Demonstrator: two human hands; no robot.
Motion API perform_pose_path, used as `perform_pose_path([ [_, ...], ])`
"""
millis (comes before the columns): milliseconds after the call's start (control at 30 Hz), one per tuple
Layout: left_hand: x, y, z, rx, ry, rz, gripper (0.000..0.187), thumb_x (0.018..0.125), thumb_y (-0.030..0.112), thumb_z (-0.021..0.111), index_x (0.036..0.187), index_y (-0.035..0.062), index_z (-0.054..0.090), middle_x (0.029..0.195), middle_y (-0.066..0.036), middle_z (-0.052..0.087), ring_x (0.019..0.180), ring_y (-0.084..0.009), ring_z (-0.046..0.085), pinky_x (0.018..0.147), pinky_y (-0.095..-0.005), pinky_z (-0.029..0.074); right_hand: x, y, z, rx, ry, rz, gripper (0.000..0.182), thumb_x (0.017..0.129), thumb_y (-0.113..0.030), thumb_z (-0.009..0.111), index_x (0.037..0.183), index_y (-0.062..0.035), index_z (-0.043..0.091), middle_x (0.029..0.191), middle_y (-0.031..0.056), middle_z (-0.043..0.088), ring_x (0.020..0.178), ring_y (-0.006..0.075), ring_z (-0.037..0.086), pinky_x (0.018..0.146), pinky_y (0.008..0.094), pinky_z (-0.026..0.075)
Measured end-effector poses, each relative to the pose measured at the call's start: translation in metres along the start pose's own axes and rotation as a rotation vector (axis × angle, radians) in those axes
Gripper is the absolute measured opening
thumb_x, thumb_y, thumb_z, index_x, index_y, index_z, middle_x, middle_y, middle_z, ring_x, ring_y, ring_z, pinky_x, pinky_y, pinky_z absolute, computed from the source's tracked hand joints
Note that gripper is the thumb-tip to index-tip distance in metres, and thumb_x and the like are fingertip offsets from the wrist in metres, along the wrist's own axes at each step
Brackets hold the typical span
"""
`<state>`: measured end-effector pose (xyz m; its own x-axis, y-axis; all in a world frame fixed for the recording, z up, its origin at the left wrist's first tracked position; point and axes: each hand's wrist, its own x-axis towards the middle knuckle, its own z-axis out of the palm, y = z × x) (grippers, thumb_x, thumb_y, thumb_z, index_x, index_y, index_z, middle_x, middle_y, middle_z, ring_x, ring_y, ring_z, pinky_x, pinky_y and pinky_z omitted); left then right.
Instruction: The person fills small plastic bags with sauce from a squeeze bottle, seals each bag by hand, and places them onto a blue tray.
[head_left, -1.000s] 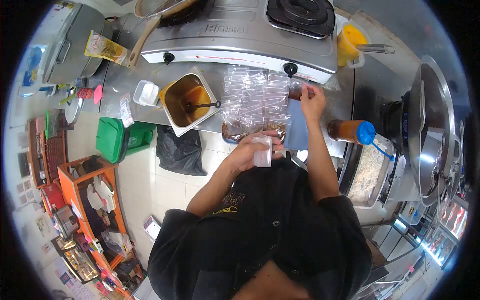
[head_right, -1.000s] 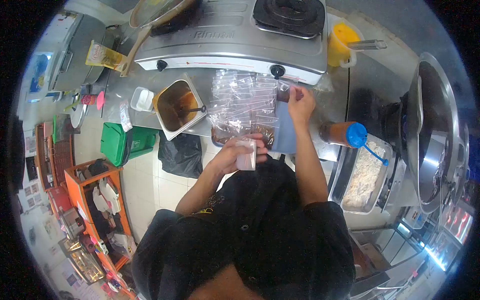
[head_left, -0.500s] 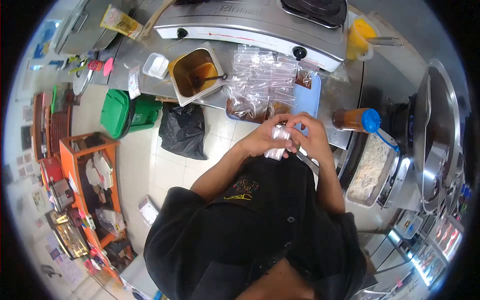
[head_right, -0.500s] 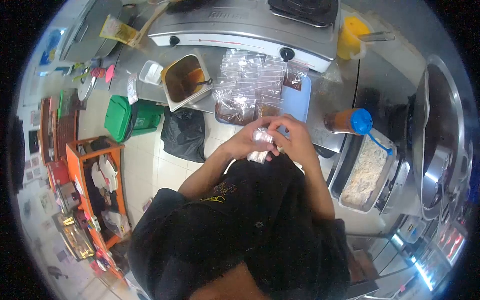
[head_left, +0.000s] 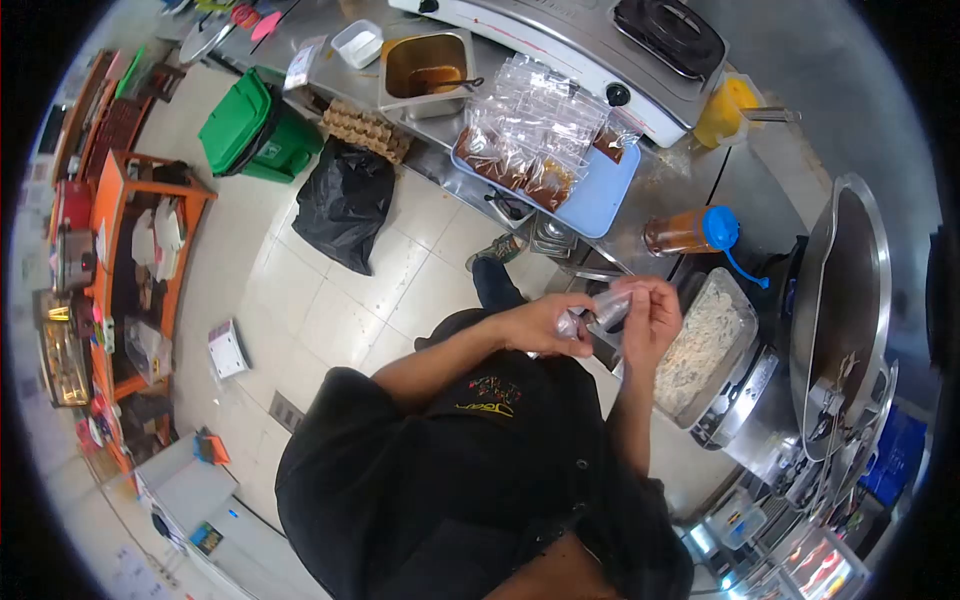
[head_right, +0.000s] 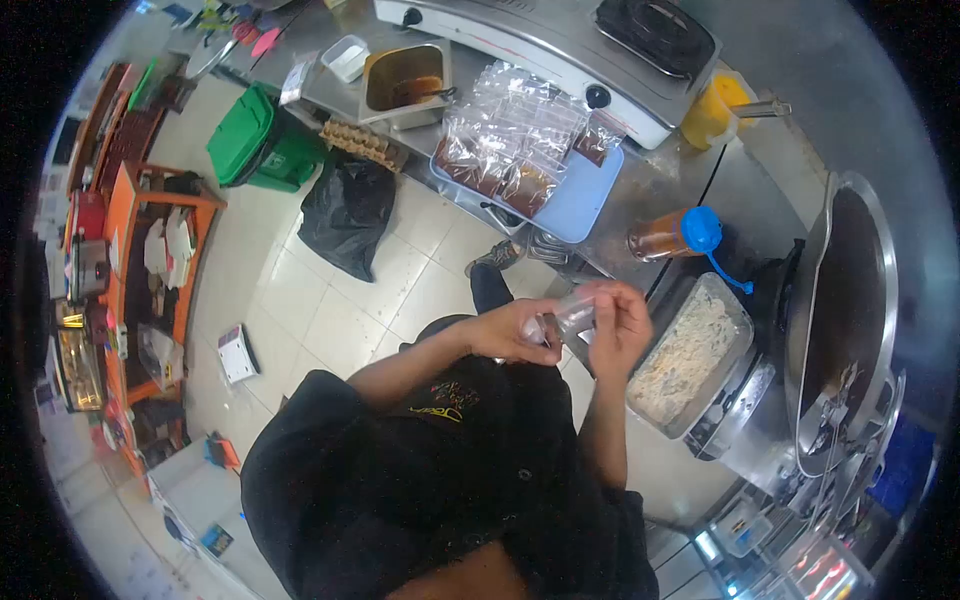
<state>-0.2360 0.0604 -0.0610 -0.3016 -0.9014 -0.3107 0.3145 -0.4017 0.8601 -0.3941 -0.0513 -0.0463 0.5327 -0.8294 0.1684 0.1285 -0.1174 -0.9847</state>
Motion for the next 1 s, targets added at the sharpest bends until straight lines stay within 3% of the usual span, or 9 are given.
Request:
perform_pose_path([
  [100,-0.004,-0.031,0.012,0.02,0.4,0.409,0.054,0.087,0.019,0.079,0.134,0.0077,0.054,0.088,-0.001,0.067,0.065,-0.0064,0.059,0.056,-0.0232,0.048,-0.002,-0.022,-0.021,-0.1,-0.09,0.145,0.01,0.09,-0.004,0.069,0.096,0.0017,0.064,0.093,0.0082,0.067,0.082,0.0158,0.063,0.072,0.028,0.049],
  [167,-0.018,-0.027,0.018,-0.089,0.459,0.439,0.032,0.088,0.016,0.076,0.116,0.0049,0.067,0.082,-0.001,0.068,0.064,-0.0057,0.058,0.059,-0.0235,0.048,-0.004,-0.032,-0.021,-0.437,-0.48,0.1,0.01,0.088,-0.006,0.071,0.094,-0.0009,0.066,0.089,0.0083,0.066,0.075,0.0176,0.062,0.067,0.0284,0.048],
  [300,-0.029,-0.018,0.013,0.3,0.473,0.384,0.009,0.086,0.01,0.071,0.088,0.0018,0.073,0.066,-0.003,0.066,0.061,-0.0072,0.059,0.055,-0.0267,0.046,-0.001,-0.032,-0.005,-0.533,-0.635,0.059,0.013,0.084,-0.007,0.074,0.093,-0.0015,0.066,0.087,0.0114,0.065,0.075,0.0243,0.064,0.065,0.0331,0.05],
  [367,-0.035,0.001,0.009,0.446,0.463,0.144,0.009,0.084,0.007,0.074,0.091,0.001,0.074,0.08,-0.007,0.073,0.077,-0.0109,0.064,0.075,-0.0277,0.051,0.003,-0.032,0.002,-0.533,-0.625,0.049,0.013,0.085,-0.009,0.074,0.093,-0.0016,0.066,0.087,0.0114,0.064,0.077,0.0266,0.064,0.068,0.0356,0.05],
  [567,-0.016,0.014,-0.033,0.573,0.579,0.231,0.008,0.083,0.01,0.074,0.086,0.0031,0.073,0.077,-0.011,0.072,0.071,-0.0148,0.067,0.068,-0.0338,0.052,0.019,-0.021,0.035,-0.643,-0.067,-0.141,0.015,0.085,-0.011,0.072,0.084,-0.0015,0.061,0.09,0.0137,0.062,0.089,0.0297,0.061,0.076,0.0399,0.046],
  [633,-0.013,0.032,-0.042,0.729,0.588,0.187,0.007,0.082,0.008,0.074,0.084,0.0018,0.073,0.078,-0.008,0.073,0.073,-0.0171,0.068,0.069,-0.0327,0.053,0.027,-0.026,0.044,-0.623,-0.125,-0.131,0.018,0.088,-0.013,0.069,0.081,-0.0009,0.059,0.083,0.0158,0.063,0.08,0.0326,0.062,0.069,0.0413,0.046],
  [700,-0.009,0.036,-0.054,0.817,0.561,0.327,0.01,0.083,0.01,0.076,0.082,0.0015,0.072,0.076,-0.006,0.073,0.071,-0.0165,0.069,0.066,-0.0308,0.054,0.032,-0.031,0.054,-0.645,-0.387,0.126,0.02,0.092,-0.016,0.064,0.082,0.0002,0.059,0.073,0.0185,0.062,0.069,0.0374,0.063,0.062,0.0444,0.046],
  [800,-0.002,0.065,-0.069,0.511,0.387,0.037,0.016,0.087,0.017,0.076,0.081,0.0032,0.07,0.067,-0.007,0.069,0.058,-0.0124,0.069,0.048,-0.0282,0.05,0.045,-0.016,0.051,-0.622,-0.335,0.081,0.021,0.095,-0.017,0.058,0.084,0.0011,0.06,0.069,0.0222,0.062,0.066,0.0417,0.063,0.06,0.0466,0.047],
  [1000,0.019,0.059,-0.11,0.383,0.028,0.123,0.023,0.095,0.023,0.067,0.084,0.0023,0.067,0.072,-0.007,0.069,0.058,-0.0135,0.069,0.05,-0.0262,0.05,0.056,0.0,0.051,-0.57,-0.34,0.152,0.019,0.091,-0.017,0.059,0.083,0.0004,0.063,0.069,0.0219,0.063,0.067,0.0411,0.064,0.062,0.0456,0.048],
])
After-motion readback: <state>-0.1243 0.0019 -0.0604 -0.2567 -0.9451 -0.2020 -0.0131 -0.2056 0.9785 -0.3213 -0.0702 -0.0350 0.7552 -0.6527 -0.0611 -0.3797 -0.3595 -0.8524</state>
